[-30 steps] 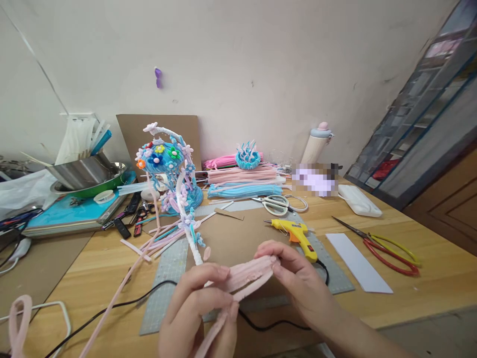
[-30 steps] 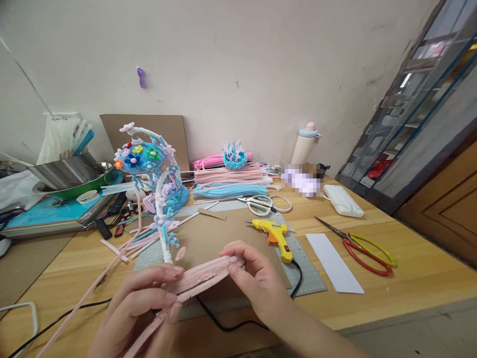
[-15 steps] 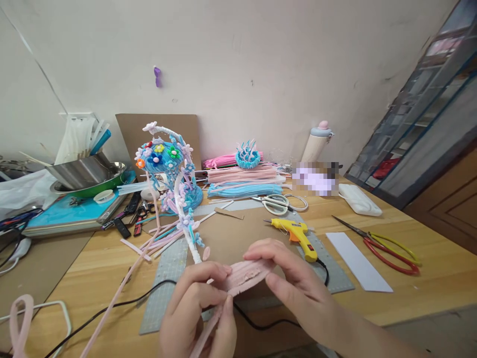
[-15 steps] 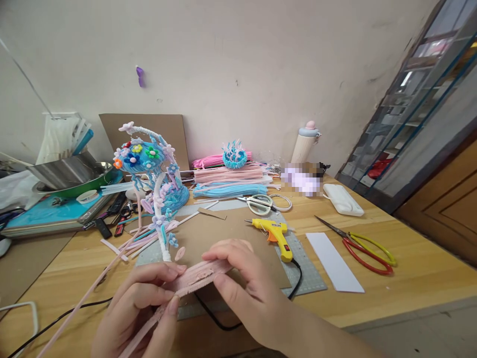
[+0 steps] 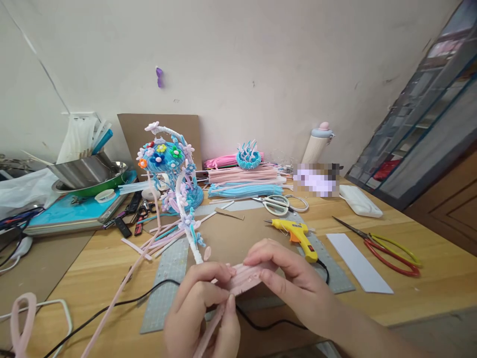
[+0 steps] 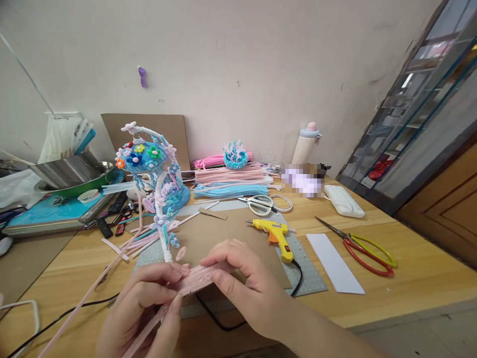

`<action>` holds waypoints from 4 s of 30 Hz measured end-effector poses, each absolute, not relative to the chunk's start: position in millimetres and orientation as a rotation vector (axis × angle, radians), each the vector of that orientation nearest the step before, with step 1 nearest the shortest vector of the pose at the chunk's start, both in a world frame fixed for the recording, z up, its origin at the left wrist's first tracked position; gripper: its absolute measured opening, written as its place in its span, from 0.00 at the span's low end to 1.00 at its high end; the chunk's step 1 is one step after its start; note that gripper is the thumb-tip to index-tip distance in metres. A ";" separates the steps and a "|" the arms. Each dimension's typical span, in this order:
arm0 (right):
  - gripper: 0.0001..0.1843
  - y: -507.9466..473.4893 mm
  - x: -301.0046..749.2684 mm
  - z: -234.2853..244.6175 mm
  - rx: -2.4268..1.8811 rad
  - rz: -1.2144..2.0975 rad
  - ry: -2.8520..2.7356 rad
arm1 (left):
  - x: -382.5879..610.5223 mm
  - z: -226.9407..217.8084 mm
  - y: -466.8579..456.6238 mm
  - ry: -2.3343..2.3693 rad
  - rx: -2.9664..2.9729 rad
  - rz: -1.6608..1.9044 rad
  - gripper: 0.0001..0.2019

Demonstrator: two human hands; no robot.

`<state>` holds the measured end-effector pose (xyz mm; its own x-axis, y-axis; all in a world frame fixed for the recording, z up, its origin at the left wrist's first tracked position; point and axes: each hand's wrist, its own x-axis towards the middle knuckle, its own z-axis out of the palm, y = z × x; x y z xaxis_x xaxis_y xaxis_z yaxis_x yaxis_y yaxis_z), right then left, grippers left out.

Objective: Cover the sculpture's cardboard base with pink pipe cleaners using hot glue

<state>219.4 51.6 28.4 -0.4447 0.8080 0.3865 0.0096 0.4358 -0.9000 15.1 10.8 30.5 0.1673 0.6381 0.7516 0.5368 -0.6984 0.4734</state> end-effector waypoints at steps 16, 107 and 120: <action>0.11 48.7 218.5 35.3 -0.687 0.893 -1.941 | 14.5 27.8 13.9 1.167 2.390 1.532 0.12; 0.26 50.2 234.2 -10.0 -0.893 0.794 -1.632 | 41.9 6.8 10.0 1.090 1.395 1.643 0.16; 0.18 59.0 230.3 -16.9 -0.839 0.715 -1.730 | 37.9 10.1 12.1 1.072 1.504 1.571 0.12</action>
